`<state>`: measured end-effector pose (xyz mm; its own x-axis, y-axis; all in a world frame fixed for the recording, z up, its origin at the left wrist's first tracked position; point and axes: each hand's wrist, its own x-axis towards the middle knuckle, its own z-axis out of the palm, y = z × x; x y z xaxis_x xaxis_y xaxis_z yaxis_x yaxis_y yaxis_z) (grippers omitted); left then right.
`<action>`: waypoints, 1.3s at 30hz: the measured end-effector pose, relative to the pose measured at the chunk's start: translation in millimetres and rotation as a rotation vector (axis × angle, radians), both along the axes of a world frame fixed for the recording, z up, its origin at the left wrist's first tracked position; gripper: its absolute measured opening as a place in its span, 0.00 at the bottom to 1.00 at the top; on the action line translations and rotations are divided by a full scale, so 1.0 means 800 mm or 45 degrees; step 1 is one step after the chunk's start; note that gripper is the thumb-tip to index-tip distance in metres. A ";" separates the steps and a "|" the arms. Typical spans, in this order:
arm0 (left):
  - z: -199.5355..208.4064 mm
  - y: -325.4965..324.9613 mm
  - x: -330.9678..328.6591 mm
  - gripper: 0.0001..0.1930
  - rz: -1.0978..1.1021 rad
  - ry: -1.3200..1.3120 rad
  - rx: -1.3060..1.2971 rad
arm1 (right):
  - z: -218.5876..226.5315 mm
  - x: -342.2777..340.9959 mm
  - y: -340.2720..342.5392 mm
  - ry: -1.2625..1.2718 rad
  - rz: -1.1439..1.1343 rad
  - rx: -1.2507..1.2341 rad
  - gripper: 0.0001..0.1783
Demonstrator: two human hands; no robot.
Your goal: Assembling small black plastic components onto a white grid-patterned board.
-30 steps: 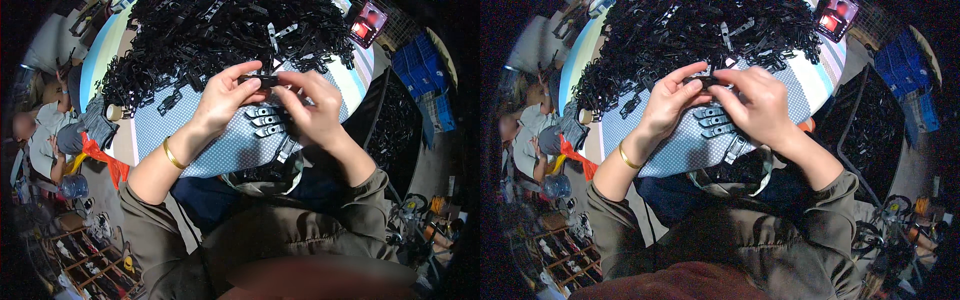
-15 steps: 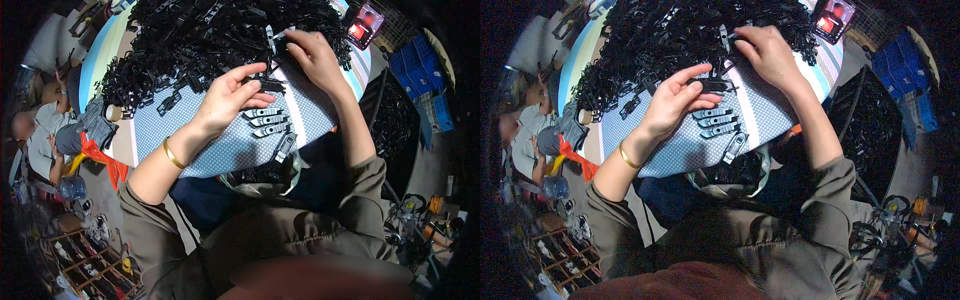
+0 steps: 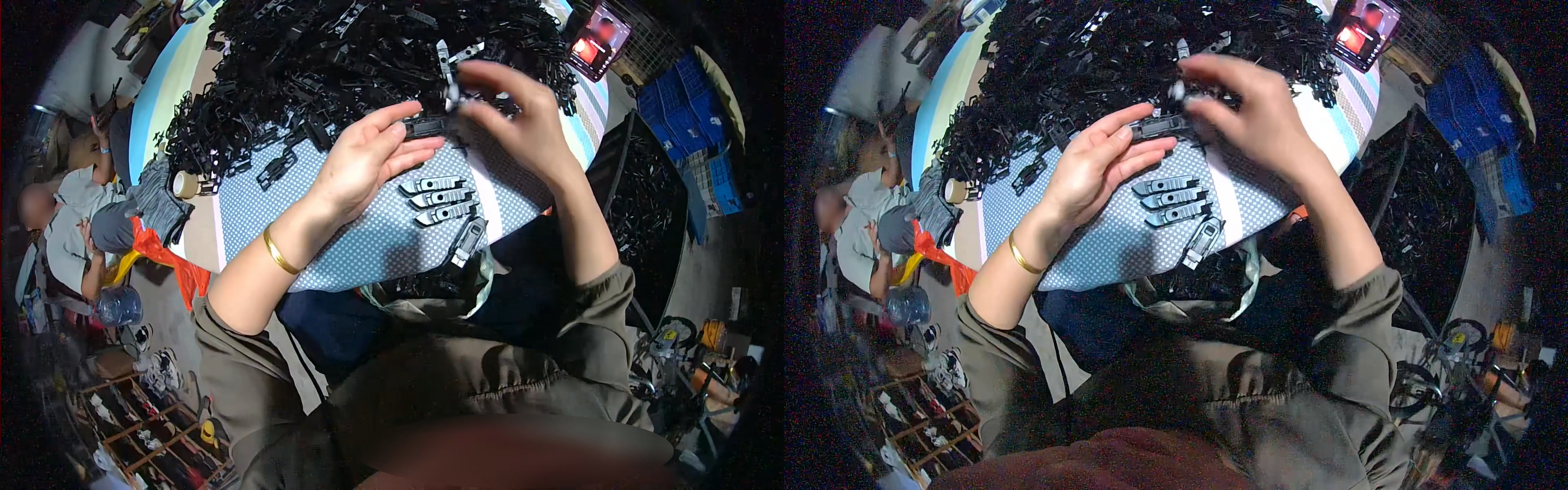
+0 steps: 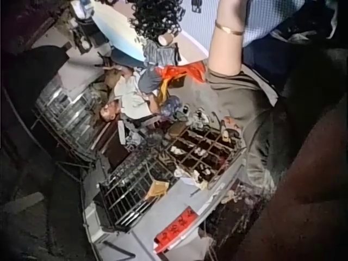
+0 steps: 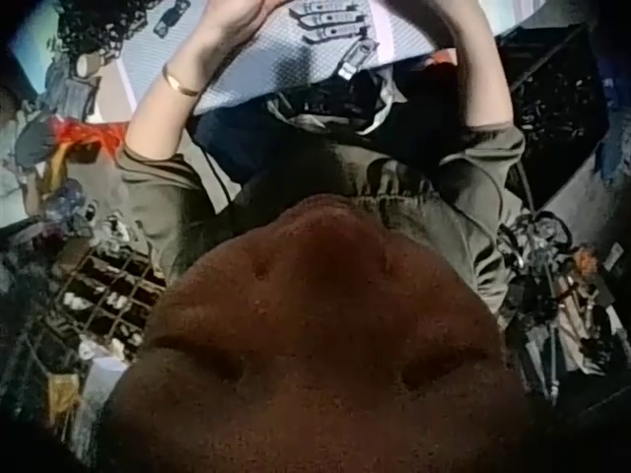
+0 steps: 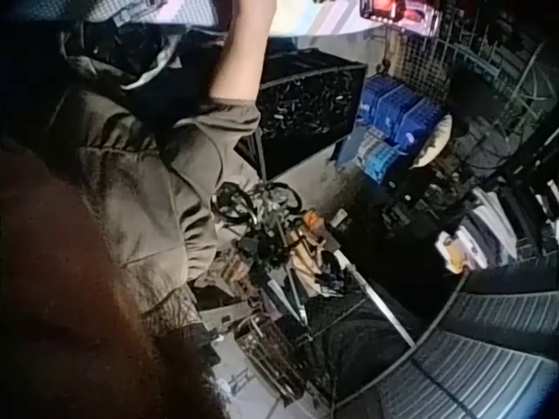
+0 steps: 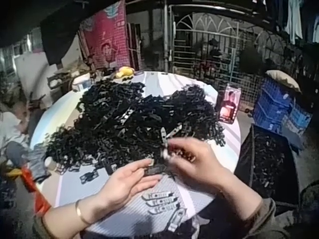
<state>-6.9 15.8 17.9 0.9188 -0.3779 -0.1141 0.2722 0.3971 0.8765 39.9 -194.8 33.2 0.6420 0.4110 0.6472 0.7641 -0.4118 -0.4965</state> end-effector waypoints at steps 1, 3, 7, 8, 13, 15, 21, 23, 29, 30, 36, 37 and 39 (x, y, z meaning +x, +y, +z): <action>0.000 -0.003 0.001 0.19 -0.001 -0.001 -0.003 | 0.004 -0.015 0.002 0.068 0.067 -0.021 0.23; -0.002 -0.003 0.000 0.19 -0.030 -0.017 -0.022 | 0.009 -0.033 0.008 0.027 0.079 -0.171 0.24; -0.010 -0.003 0.001 0.19 -0.040 -0.073 -0.007 | 0.006 -0.040 0.016 -0.094 0.093 -0.232 0.25; -0.010 -0.005 0.000 0.19 -0.041 -0.074 -0.007 | 0.004 -0.042 0.018 -0.142 0.078 -0.211 0.24; -0.016 -0.008 -0.003 0.18 -0.016 -0.104 0.071 | 0.002 -0.048 0.024 -0.255 0.044 -0.239 0.23; -0.013 -0.006 -0.003 0.19 -0.014 -0.097 0.051 | 0.005 -0.049 0.024 -0.286 0.007 -0.238 0.23; -0.010 -0.006 -0.006 0.20 -0.005 -0.127 0.059 | 0.006 -0.051 0.025 -0.309 -0.016 -0.278 0.23; -0.012 -0.008 -0.006 0.20 0.004 -0.150 0.073 | 0.002 -0.053 0.027 -0.357 -0.025 -0.278 0.22; -0.019 -0.010 -0.009 0.20 -0.015 -0.325 0.171 | 0.005 -0.056 0.033 -0.478 -0.038 -0.254 0.21; -0.017 -0.009 -0.009 0.20 0.010 -0.304 0.133 | 0.006 -0.057 0.034 -0.476 -0.028 -0.258 0.21; -0.006 -0.009 -0.010 0.20 0.056 -0.196 0.134 | 0.003 -0.055 0.032 -0.482 -0.070 -0.250 0.22; -0.008 -0.007 -0.008 0.20 0.031 -0.223 0.139 | 0.003 -0.056 0.032 -0.468 -0.075 -0.255 0.21; -0.010 -0.006 -0.008 0.20 0.010 -0.249 0.143 | 0.004 -0.056 0.032 -0.453 -0.077 -0.260 0.21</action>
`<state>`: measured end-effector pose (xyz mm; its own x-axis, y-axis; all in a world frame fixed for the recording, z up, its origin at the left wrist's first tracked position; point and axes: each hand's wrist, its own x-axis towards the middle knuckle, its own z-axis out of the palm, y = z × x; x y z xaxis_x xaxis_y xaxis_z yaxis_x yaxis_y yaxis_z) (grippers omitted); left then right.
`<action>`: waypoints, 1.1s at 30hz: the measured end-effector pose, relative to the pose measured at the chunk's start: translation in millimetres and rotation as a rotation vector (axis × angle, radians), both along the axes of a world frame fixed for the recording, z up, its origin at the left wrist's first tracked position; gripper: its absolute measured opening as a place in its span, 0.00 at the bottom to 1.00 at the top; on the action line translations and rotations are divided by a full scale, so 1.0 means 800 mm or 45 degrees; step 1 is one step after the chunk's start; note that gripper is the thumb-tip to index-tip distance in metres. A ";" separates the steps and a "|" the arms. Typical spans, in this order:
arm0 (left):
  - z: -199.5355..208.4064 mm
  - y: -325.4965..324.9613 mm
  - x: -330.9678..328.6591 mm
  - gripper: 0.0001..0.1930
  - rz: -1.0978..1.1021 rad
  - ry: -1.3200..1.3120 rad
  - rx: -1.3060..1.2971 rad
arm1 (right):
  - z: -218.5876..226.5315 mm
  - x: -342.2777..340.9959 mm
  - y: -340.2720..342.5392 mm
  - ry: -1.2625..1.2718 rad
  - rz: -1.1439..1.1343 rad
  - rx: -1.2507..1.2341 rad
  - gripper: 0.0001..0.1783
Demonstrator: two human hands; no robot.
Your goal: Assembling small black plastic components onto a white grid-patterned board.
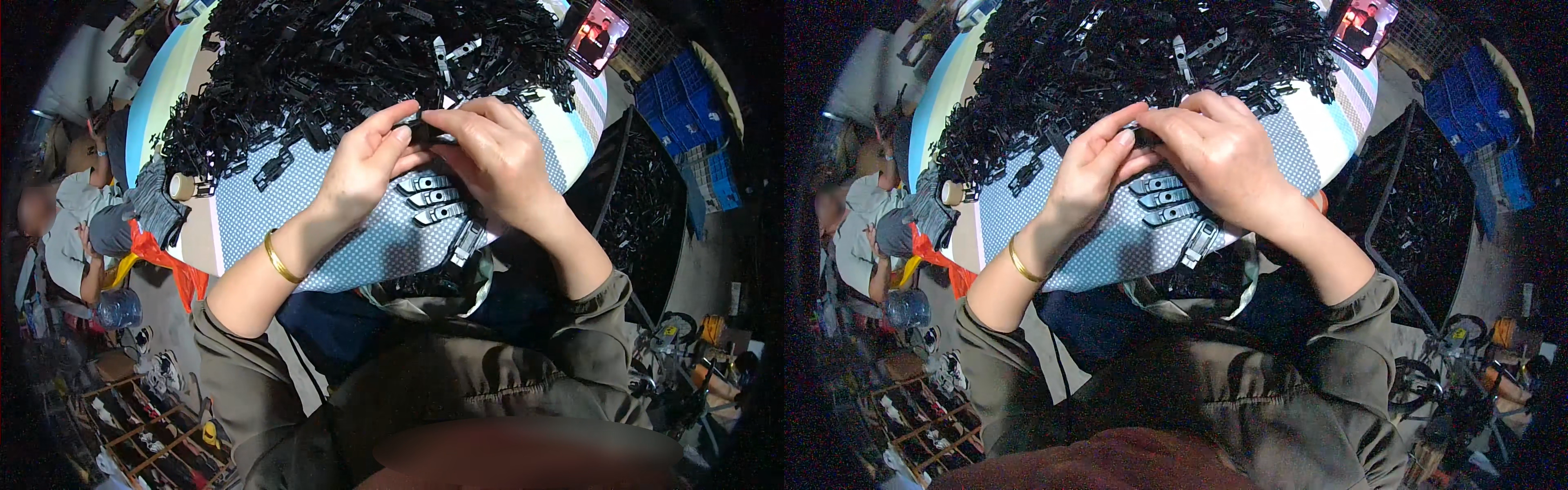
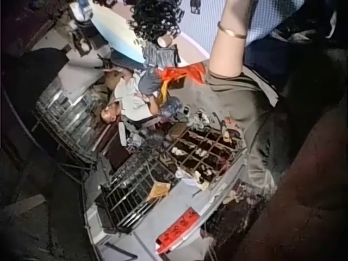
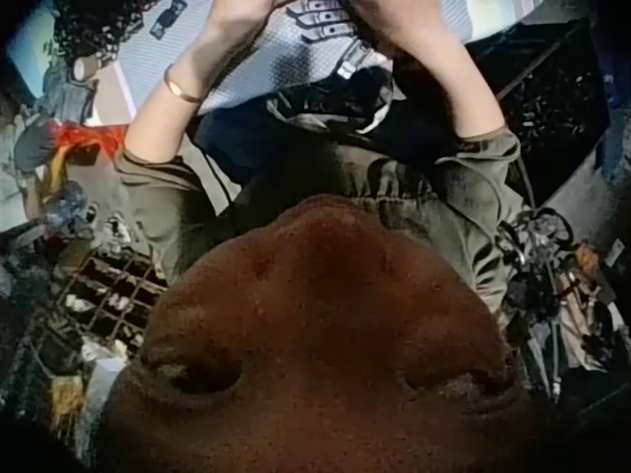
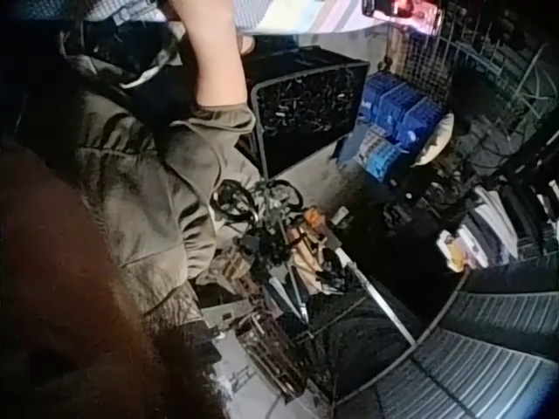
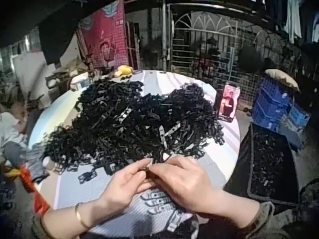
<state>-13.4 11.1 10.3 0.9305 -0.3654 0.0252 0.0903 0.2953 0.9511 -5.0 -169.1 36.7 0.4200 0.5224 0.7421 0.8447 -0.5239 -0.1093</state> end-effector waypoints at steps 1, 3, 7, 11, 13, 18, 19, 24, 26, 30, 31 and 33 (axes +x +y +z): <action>0.001 -0.001 -0.001 0.20 0.007 0.009 -0.043 | 0.001 0.001 -0.001 0.024 0.004 0.024 0.21; 0.002 -0.003 -0.002 0.20 0.018 0.018 -0.086 | 0.003 0.001 -0.001 0.059 0.021 0.064 0.21; 0.002 -0.003 -0.001 0.20 0.027 0.058 -0.073 | -0.004 0.003 0.000 0.066 0.067 0.086 0.21; 0.000 -0.003 -0.003 0.21 0.038 0.098 -0.096 | -0.004 0.003 0.004 0.068 0.069 0.067 0.22; -0.002 0.000 -0.002 0.21 0.029 0.046 -0.055 | -0.003 0.002 0.005 0.082 0.059 0.062 0.22; -0.003 -0.001 0.001 0.22 0.025 -0.093 0.086 | -0.009 0.003 0.009 -0.075 0.159 0.069 0.23; -0.002 0.002 0.002 0.22 0.021 -0.041 0.073 | -0.013 0.004 0.008 0.041 0.168 0.069 0.23; 0.010 0.003 0.002 0.23 0.035 -0.018 -0.041 | -0.006 0.011 -0.006 1.056 0.170 0.485 0.18; 0.015 0.007 -0.001 0.25 -0.024 -0.116 0.011 | 0.005 0.013 -0.017 1.482 0.264 0.462 0.18; 0.018 0.013 0.001 0.26 -0.068 -0.162 0.121 | 0.006 0.014 -0.018 1.506 0.251 0.475 0.17; 0.016 0.013 0.000 0.25 -0.096 -0.152 0.083 | 0.001 0.011 -0.018 1.453 0.247 0.501 0.16; 0.019 0.018 0.008 0.25 -0.122 -0.205 0.143 | 0.001 0.011 -0.019 1.378 0.204 0.494 0.16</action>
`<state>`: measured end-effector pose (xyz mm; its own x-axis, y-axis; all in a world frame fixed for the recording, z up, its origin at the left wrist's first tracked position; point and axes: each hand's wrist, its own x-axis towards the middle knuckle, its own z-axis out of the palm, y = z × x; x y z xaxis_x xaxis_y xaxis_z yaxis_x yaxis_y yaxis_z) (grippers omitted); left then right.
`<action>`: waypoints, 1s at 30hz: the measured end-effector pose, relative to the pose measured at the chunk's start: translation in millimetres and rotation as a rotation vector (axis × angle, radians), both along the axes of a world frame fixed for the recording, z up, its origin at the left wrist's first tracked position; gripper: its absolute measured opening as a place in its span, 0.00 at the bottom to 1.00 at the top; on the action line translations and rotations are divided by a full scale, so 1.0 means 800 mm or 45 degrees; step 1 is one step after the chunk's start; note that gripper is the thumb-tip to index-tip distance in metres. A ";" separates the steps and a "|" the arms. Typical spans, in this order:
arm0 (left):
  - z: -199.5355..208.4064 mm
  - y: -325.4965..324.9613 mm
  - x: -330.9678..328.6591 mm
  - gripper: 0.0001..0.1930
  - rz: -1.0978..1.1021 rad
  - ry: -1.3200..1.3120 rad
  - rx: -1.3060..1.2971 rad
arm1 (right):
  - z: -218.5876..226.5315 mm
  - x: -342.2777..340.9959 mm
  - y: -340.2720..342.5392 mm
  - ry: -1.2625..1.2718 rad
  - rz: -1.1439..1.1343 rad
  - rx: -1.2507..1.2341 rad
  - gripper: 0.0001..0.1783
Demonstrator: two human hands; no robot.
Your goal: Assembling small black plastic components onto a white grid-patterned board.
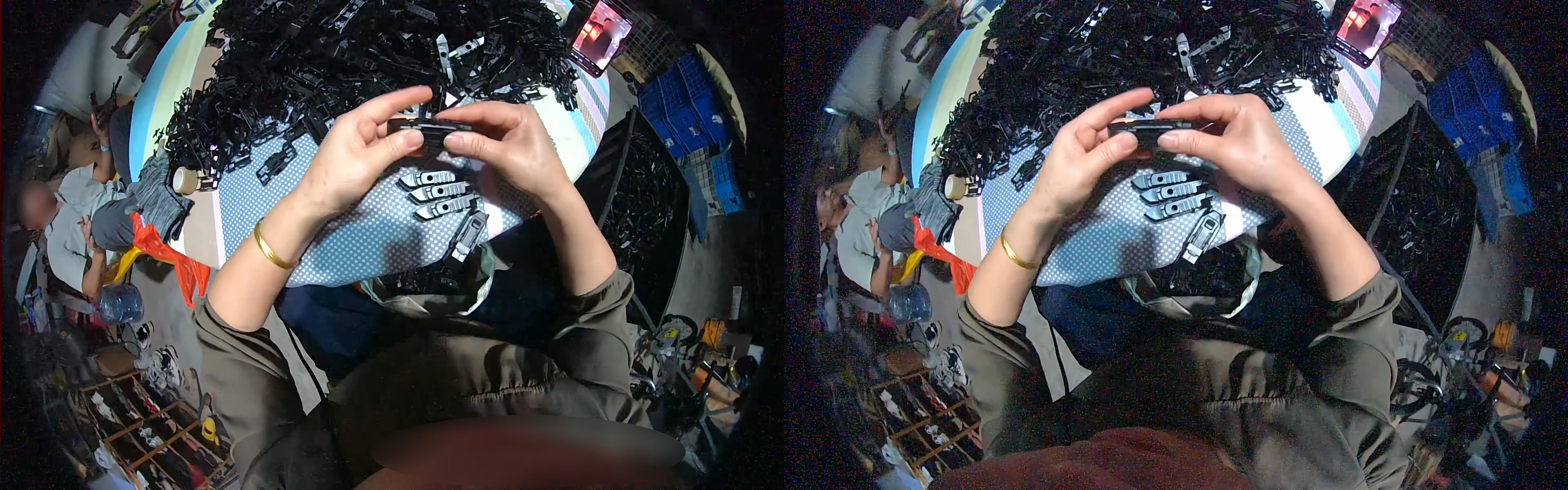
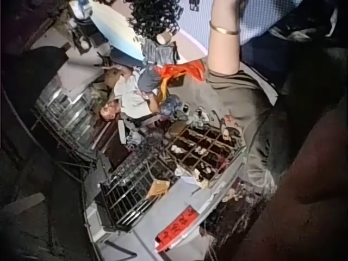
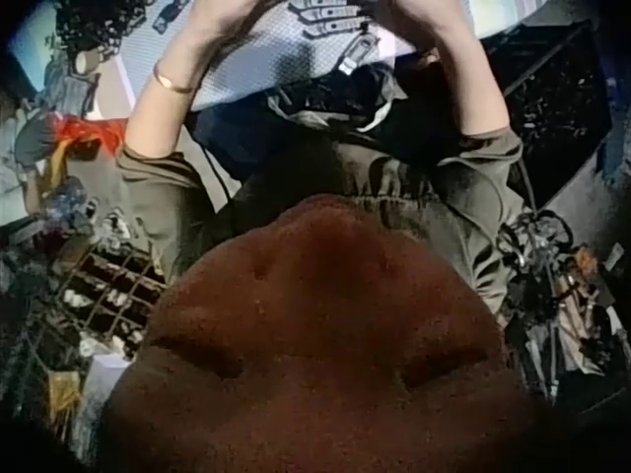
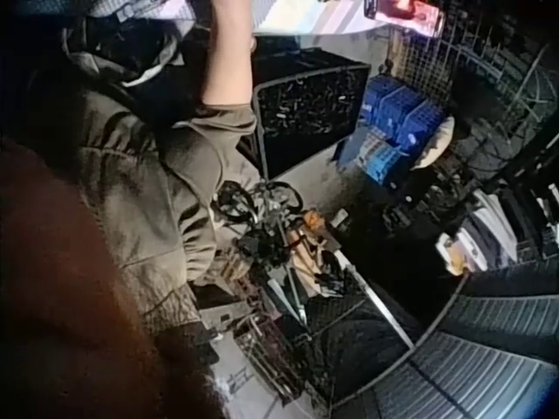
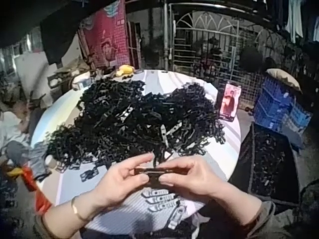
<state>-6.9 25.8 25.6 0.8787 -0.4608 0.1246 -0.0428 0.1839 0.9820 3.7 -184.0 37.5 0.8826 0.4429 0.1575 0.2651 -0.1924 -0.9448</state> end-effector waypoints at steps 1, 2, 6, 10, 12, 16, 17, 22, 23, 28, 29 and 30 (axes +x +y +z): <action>0.003 0.000 0.002 0.24 -0.025 -0.052 0.057 | -0.004 0.004 -0.001 -0.057 -0.030 -0.005 0.15; 0.006 -0.007 -0.001 0.21 0.058 -0.099 -0.003 | -0.006 0.008 -0.004 -0.035 -0.057 -0.098 0.15; 0.025 0.023 0.010 0.15 0.575 -1.021 0.942 | -0.006 0.002 -0.011 -0.075 0.080 -0.472 0.14; 0.020 0.027 0.006 0.18 0.278 -1.160 1.264 | 0.001 0.004 -0.020 -0.329 0.327 -0.592 0.15; 0.013 0.021 0.000 0.17 0.278 -1.167 1.411 | 0.005 0.010 -0.035 -0.273 0.208 -0.671 0.15; 0.008 0.010 -0.002 0.15 0.392 -1.368 1.520 | 0.018 0.036 -0.086 -0.451 -0.498 -0.814 0.10; 0.009 0.007 -0.001 0.15 0.392 -1.371 1.516 | 0.011 0.046 -0.100 -0.474 -0.621 -0.861 0.10; 0.014 0.002 0.000 0.12 0.604 -0.747 0.676 | 0.005 0.043 -0.082 -0.636 -0.383 -0.707 0.09; 0.010 0.000 0.003 0.12 0.602 -0.562 0.409 | -0.005 0.047 -0.074 -1.074 -0.304 -0.736 0.10; -0.001 0.002 0.011 0.14 0.376 0.129 0.050 | -0.023 0.045 -0.046 -1.139 -0.320 -0.971 0.13; -0.003 0.001 0.012 0.15 0.350 0.184 0.054 | -0.024 0.045 -0.045 -1.148 -0.359 -1.061 0.13; -0.005 -0.001 0.011 0.14 0.337 0.178 0.060 | -0.024 0.045 -0.044 -1.133 -0.352 -1.118 0.13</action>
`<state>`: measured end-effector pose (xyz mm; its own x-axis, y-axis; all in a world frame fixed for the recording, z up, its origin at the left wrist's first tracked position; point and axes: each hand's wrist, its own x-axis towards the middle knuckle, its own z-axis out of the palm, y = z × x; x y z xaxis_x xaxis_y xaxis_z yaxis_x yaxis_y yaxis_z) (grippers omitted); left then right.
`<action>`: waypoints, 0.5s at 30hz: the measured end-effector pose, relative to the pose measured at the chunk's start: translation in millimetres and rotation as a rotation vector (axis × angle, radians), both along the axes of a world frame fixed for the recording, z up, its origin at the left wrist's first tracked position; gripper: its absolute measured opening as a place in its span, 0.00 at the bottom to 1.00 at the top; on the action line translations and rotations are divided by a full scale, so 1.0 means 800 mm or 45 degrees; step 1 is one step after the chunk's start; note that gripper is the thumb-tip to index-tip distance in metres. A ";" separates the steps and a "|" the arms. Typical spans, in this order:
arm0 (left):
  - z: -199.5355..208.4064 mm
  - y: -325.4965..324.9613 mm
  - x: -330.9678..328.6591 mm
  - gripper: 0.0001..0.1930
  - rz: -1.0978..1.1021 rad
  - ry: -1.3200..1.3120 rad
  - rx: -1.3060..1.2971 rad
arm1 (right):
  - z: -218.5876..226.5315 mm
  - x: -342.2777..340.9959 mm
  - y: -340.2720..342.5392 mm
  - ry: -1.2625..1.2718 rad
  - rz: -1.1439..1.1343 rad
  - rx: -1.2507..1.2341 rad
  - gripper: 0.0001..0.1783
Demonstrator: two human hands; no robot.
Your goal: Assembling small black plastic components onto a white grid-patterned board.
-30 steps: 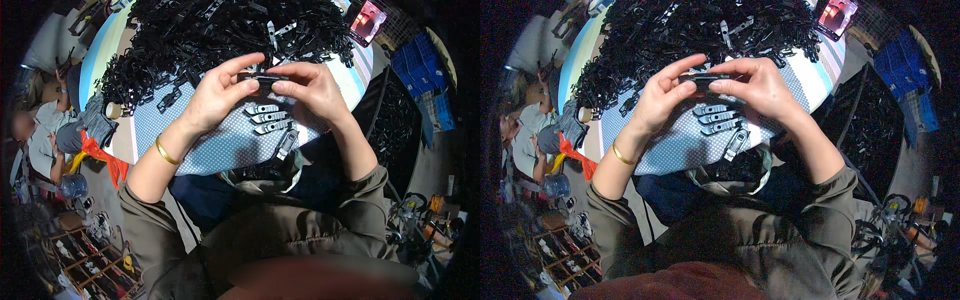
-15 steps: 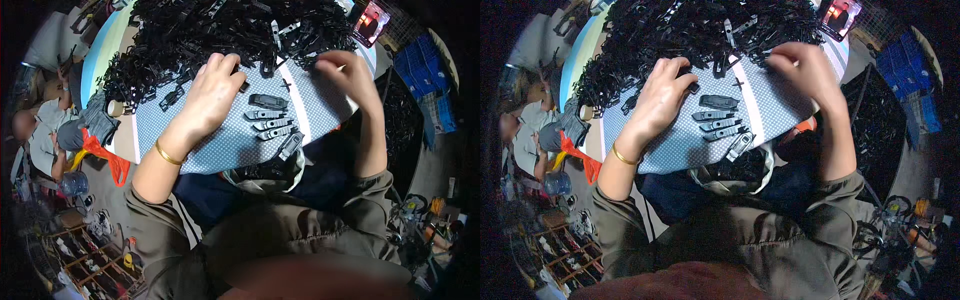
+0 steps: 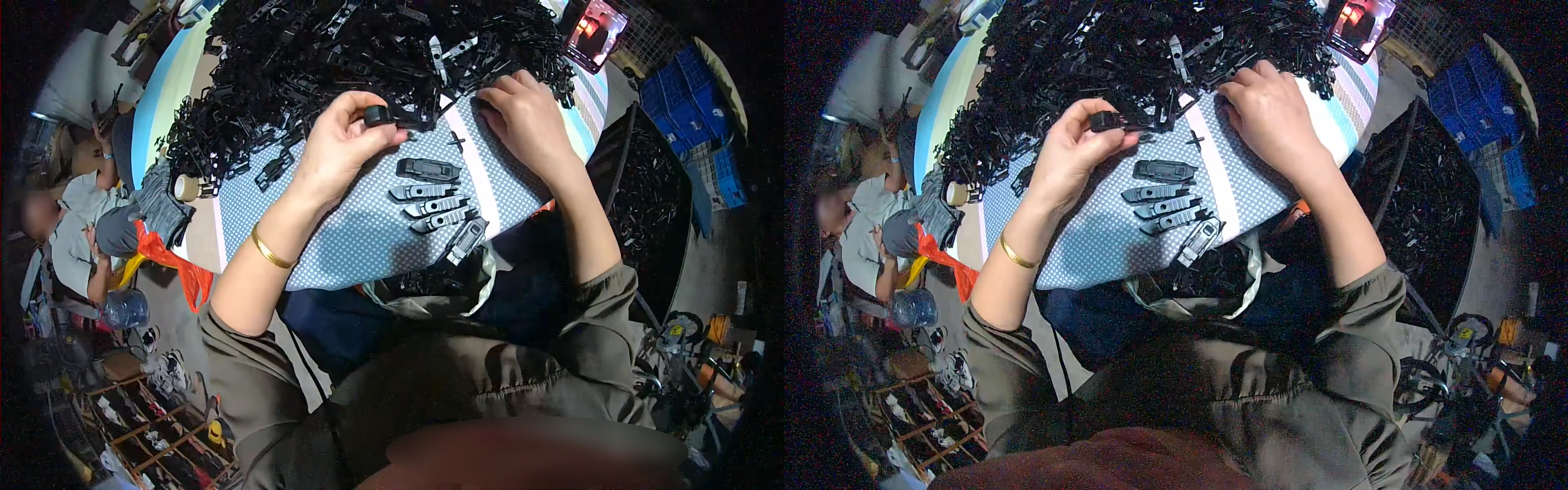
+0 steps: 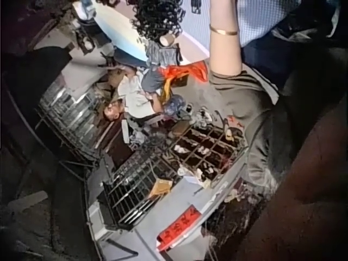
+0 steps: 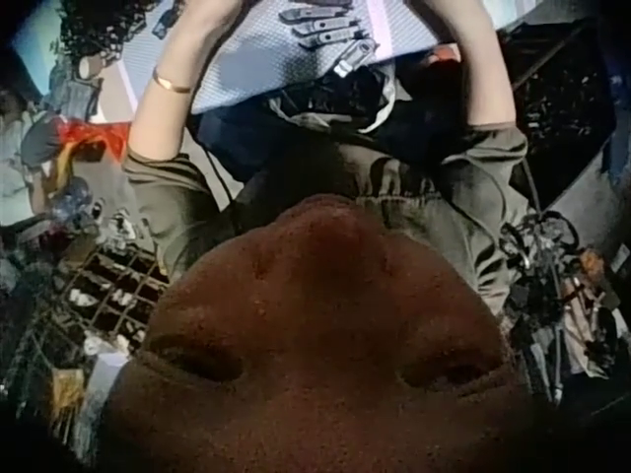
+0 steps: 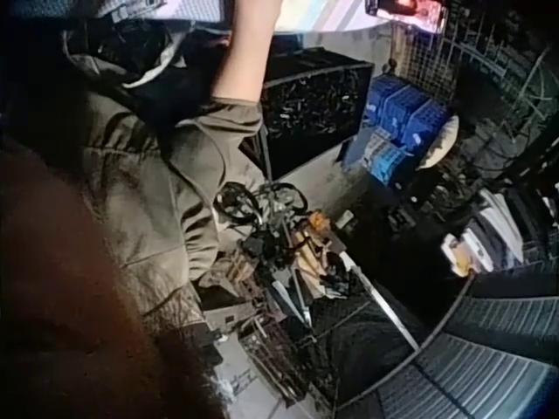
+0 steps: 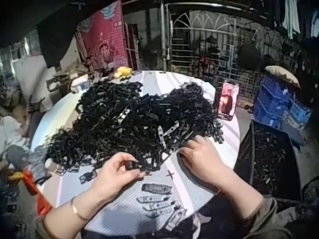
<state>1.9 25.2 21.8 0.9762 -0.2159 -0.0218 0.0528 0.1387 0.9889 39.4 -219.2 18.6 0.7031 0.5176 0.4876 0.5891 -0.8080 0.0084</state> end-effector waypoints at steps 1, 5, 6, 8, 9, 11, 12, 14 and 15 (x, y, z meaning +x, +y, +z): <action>0.000 -0.002 -0.002 0.14 0.000 -0.001 0.002 | -0.001 0.000 0.002 -0.001 0.000 0.002 0.13; 0.005 -0.007 -0.006 0.15 -0.086 0.017 0.005 | 0.001 0.006 0.004 -0.134 0.111 0.128 0.11; 0.005 -0.008 -0.004 0.15 -0.100 0.046 -0.012 | 0.003 0.007 0.003 -0.271 0.195 0.262 0.10; 0.004 -0.008 -0.005 0.15 -0.104 0.077 -0.029 | 0.010 -0.003 0.011 -0.133 0.146 0.464 0.10; 0.003 -0.008 -0.005 0.15 -0.114 0.104 -0.061 | 0.012 -0.007 0.015 0.006 0.091 0.665 0.09; 0.001 -0.009 -0.005 0.15 -0.126 0.128 -0.093 | 0.015 -0.013 0.022 0.079 0.185 0.785 0.09; 0.000 -0.010 -0.005 0.15 -0.136 0.116 -0.114 | 0.015 -0.021 0.031 0.230 0.232 0.971 0.09; -0.002 -0.011 -0.006 0.15 -0.143 0.106 -0.134 | 0.014 -0.034 0.042 0.373 0.324 1.040 0.09; -0.002 -0.011 -0.007 0.15 -0.160 0.106 -0.171 | 0.014 -0.037 0.045 0.265 0.376 0.894 0.09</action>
<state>-4.0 16.5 20.3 0.9375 -0.3421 -0.0640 0.1586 0.2562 0.9535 9.8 -183.1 29.8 0.6971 0.3172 0.6430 0.7137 -0.3932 -0.5797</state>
